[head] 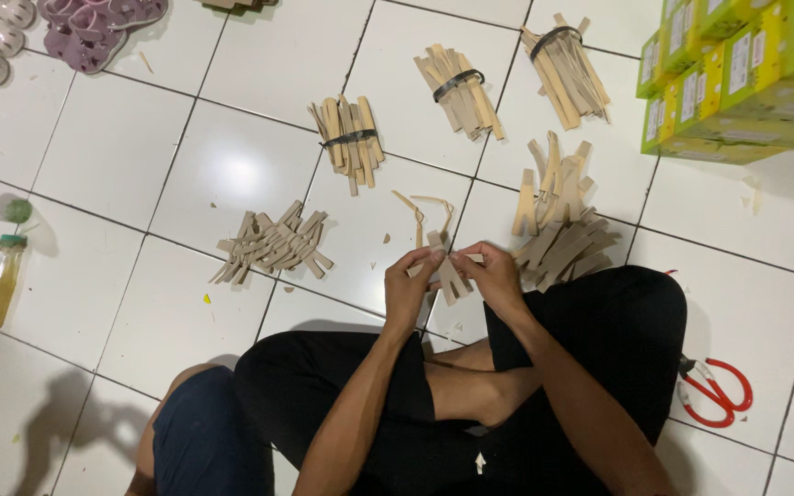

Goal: The person sits on the floor and repeatedly peels thin layers off small wooden sticks by hand. They pick up a stick, strip the outer layer, and place the processed piece into a growing pile on the floor.

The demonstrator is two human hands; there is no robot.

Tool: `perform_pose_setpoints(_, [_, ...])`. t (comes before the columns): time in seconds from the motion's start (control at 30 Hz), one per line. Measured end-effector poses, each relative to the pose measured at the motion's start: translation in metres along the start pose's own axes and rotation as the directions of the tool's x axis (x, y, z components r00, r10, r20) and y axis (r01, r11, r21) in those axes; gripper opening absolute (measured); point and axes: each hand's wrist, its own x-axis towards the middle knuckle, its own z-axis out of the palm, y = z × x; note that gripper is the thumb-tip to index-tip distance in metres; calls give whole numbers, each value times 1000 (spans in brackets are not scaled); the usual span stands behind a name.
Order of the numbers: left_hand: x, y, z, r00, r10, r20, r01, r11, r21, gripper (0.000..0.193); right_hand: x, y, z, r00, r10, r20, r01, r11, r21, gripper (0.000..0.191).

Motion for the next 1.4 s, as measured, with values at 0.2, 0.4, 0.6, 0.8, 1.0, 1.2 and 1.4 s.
perform_pose_setpoints(0.2, [-2, -3, 2, 999, -31, -45, 38, 987, 155, 41, -10, -10, 4, 992, -121, -24, 115, 977, -177, 25])
perform_pose_setpoints(0.4, [-2, 3, -3, 953, -177, 246, 250, 919, -304, 38, -14, -14, 0, 991, 63, 122, -119, 833, 540, 29])
perform_pose_setpoints(0.6, [-12, 6, -2, 994, 61, 87, -82, 961, 263, 38, -15, -16, -1, 986, 152, 74, -165, 962, 219, 38])
perform_pose_setpoints(0.8, [-17, 5, 3, 991, 38, 132, -74, 957, 281, 36, -17, -19, 0, 987, 148, -65, -130, 965, 226, 34])
perform_pose_setpoints(1.0, [-19, 0, 6, 1000, 0, 31, -10, 955, 297, 31, -19, -18, 0, 986, 168, -8, -149, 896, 418, 28])
perform_pose_setpoints(1.2, [-18, -5, 4, 997, -76, -2, 75, 995, -64, 28, -21, -18, 7, 999, 41, -20, -41, 999, -20, 26])
perform_pose_setpoints(1.4, [-15, -4, 0, 977, -211, -15, 188, 900, -394, 31, -27, -11, 13, 999, 43, 0, -43, 994, -96, 32])
